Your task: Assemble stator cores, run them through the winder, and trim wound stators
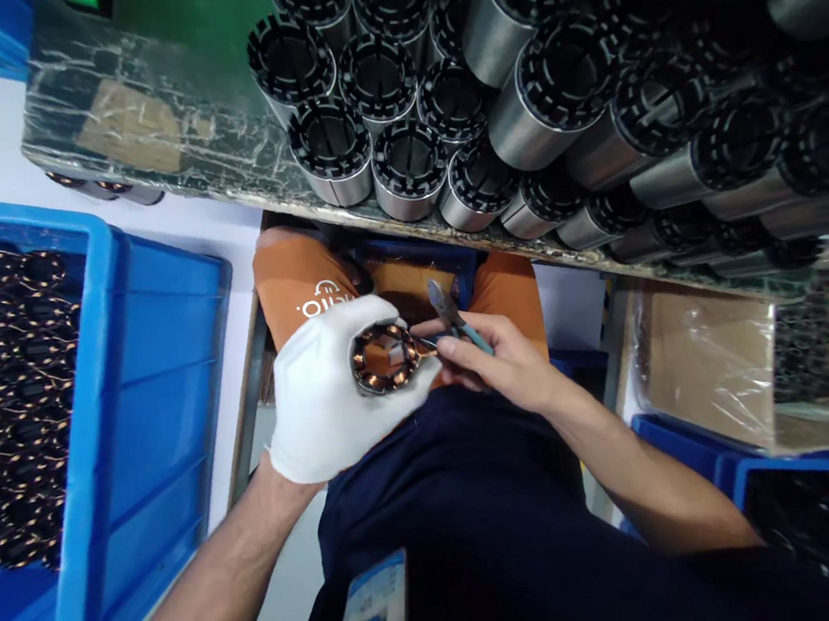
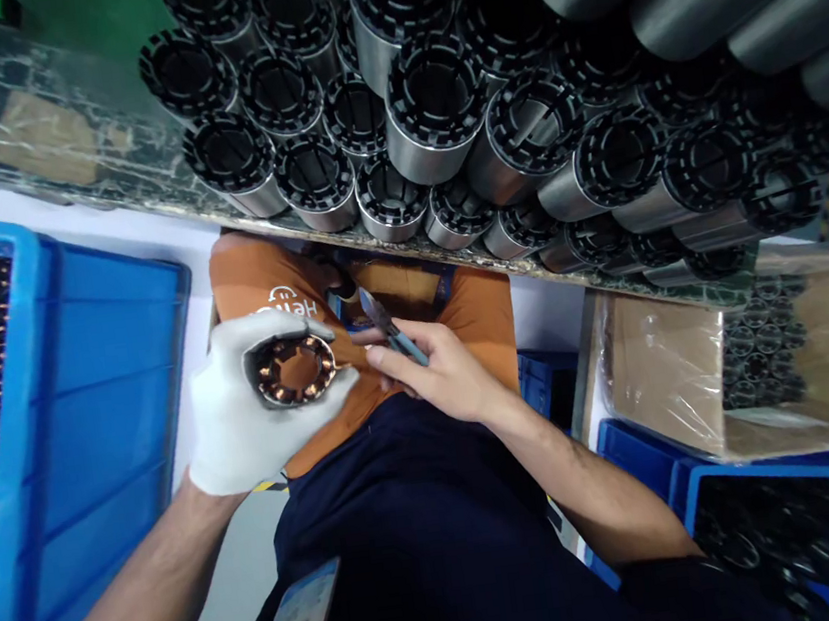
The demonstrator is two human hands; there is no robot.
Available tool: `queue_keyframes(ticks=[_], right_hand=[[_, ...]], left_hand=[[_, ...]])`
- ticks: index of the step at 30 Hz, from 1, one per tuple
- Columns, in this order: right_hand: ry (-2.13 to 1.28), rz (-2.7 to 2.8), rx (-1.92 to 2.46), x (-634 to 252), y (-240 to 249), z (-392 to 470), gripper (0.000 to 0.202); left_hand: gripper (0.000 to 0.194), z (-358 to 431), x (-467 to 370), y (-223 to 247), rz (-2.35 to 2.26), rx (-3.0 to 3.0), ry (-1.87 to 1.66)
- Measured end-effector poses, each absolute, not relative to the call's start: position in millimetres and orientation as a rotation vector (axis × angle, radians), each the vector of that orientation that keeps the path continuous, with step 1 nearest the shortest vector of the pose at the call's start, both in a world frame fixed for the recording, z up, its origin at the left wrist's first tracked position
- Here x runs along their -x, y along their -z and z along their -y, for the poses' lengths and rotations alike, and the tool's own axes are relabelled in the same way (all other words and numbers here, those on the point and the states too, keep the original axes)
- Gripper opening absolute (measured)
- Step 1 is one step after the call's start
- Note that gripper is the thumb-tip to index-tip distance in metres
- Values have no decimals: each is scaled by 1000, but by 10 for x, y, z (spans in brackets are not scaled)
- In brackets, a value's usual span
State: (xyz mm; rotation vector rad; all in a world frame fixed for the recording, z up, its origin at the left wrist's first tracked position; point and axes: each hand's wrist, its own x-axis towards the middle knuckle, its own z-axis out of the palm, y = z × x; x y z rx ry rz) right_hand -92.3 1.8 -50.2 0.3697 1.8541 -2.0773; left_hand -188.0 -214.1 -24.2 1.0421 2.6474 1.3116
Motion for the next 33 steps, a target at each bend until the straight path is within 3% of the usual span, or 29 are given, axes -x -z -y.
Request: queue_keyframes(ticks=[2, 5, 6, 9, 10, 14, 16, 18, 22, 26, 29, 33], right_hand=[[2127, -1655, -316, 919, 520, 3, 62], [2174, -1514, -308, 899, 492, 14, 62], [2191, -1513, -330, 886, 481, 0, 61], [2244, -1602, -427, 821, 456, -85, 69], [2257, -1643, -446, 795, 446, -111, 72], [2353, -1835, -252, 731, 357, -122, 60], [2356, -1915, -18, 731, 255, -100, 52], [2229, -2087, 150, 738, 101, -113, 49], [1637, -2551, 264, 710, -283, -305, 51], [1211, -2665, 448, 635, -491, -536, 62], [1041, -2707, 555, 607, -502, -609, 68], [909, -2765, 662, 594, -509, -619, 61]], left_hand=[[36, 2093, 1871, 221, -2431, -1179, -1363], [34, 2057, 1824, 119, -2240, -1323, -1273], [39, 2074, 1800, 84, -2260, -1309, -1246], [81, 2212, 1738, 45, -2463, -1038, -1345], [85, 2264, 1731, 60, -2438, -898, -1389], [52, 2294, 1750, 165, -1569, -523, -1511], [46, 2198, 1754, 159, -1224, -446, -1508], [43, 2089, 1744, 95, -1154, -407, -1494], [40, 1994, 1731, -68, -1272, -409, -1549], [36, 2006, 1745, -115, -1392, -473, -1498], [33, 1999, 1733, -105, -1418, -481, -1434], [30, 1986, 1708, -90, -1415, -468, -1400]])
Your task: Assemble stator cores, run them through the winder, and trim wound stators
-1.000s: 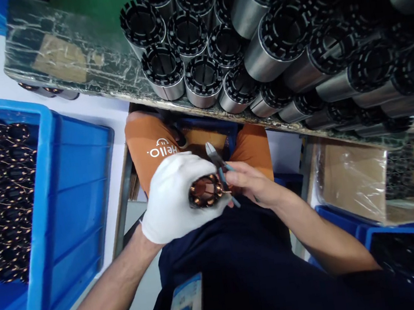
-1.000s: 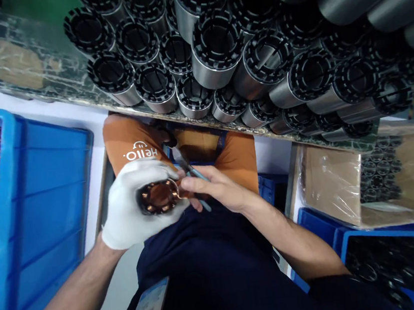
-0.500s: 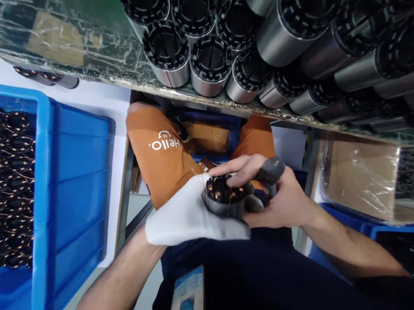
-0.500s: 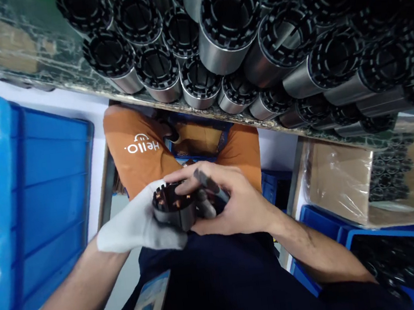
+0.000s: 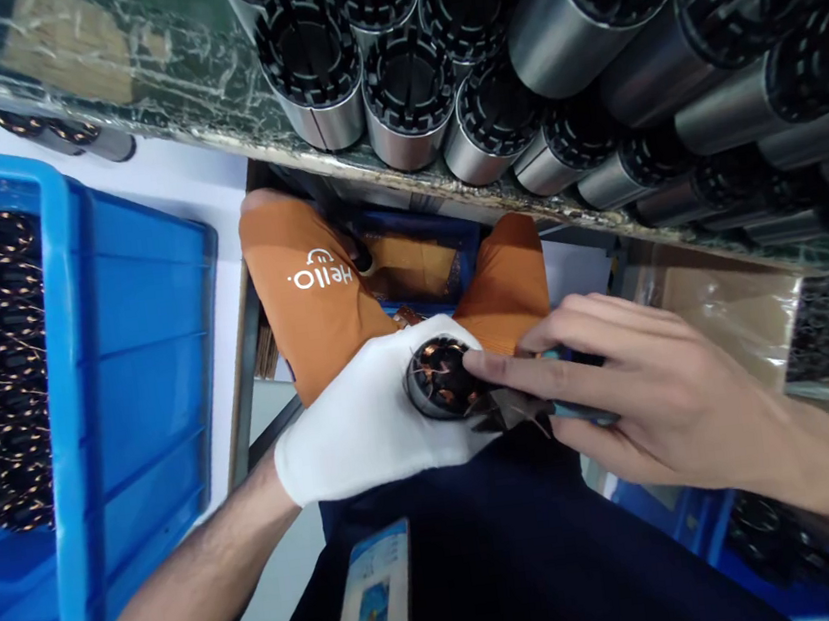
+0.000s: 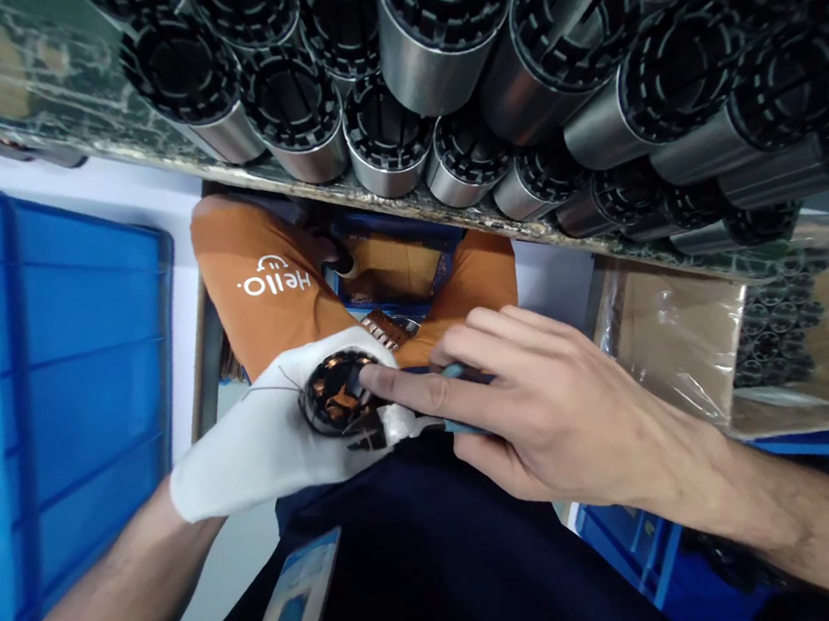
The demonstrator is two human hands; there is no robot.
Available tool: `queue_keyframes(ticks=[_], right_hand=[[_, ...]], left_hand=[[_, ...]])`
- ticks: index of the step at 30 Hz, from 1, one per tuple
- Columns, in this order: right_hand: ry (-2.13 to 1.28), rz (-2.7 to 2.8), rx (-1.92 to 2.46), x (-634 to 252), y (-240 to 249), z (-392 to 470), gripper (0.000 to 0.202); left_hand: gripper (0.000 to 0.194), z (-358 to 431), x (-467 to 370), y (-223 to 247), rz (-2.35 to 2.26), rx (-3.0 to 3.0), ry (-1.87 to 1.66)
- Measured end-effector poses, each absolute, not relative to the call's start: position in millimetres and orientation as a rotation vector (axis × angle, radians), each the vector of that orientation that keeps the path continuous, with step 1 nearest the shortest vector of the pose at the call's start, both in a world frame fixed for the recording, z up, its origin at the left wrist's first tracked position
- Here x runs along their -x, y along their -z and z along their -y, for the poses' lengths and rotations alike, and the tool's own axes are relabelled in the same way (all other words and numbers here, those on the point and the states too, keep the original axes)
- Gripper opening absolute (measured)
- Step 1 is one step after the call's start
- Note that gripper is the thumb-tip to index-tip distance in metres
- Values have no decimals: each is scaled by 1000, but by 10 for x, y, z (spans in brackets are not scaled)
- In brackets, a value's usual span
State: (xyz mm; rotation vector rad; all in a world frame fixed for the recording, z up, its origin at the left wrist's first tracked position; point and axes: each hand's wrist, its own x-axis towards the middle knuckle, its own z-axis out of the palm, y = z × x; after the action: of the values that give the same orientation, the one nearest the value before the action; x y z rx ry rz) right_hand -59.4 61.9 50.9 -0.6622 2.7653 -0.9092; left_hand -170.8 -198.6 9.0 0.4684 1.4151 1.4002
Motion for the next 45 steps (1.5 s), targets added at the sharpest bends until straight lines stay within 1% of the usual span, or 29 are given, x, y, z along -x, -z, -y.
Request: queue_keyframes(ticks=[3, 7, 12, 16, 20, 23, 29, 32, 36, 39, 41, 43, 44, 45], right_hand=[[835, -2758, 659, 571, -517, -630, 60], [884, -2698, 563, 560, -466, -639, 63], [790, -2790, 557, 618, -448, -580, 64], [690, -2793, 606, 629, -502, -549, 62], [771, -2741, 541, 591, -504, -579, 58], [838, -2657, 449, 594, -470, -604, 60], [779, -2749, 447, 648, -417, -590, 62], [804, -2692, 435, 645, -425, -579, 62], [1007, -2538, 336, 663, -404, -630, 65], [1090, -2507, 216, 690, -308, -700, 67], [1121, -2497, 127, 699, -209, -716, 63], [1235, -2464, 76, 697, -103, -677, 58], [1315, -2452, 72, 695, -55, -637, 61], [1391, -2455, 80, 693, -13, -588, 68]], left_hand=[[28, 1986, 1703, -63, -1461, -487, -1376], [25, 1946, 1677, -26, -1672, -573, -1329], [24, 1824, 1631, -80, -1916, -684, -1208], [21, 1784, 1650, -131, -1916, -681, -1113], [21, 1790, 1679, -108, -1854, -657, -1126], [18, 1788, 1668, -74, -1888, -669, -1145], [15, 1746, 1579, -67, -2012, -745, -1087], [13, 1720, 1543, -65, -2028, -774, -1079], [15, 1724, 1546, -36, -1932, -699, -1133], [16, 1740, 1585, 9, -1766, -552, -1248], [19, 1732, 1599, 61, -1539, -376, -1340], [20, 1697, 1583, 131, -1249, -135, -1445], [22, 1672, 1562, 169, -1100, -2, -1502], [24, 1644, 1533, 203, -971, 115, -1553]])
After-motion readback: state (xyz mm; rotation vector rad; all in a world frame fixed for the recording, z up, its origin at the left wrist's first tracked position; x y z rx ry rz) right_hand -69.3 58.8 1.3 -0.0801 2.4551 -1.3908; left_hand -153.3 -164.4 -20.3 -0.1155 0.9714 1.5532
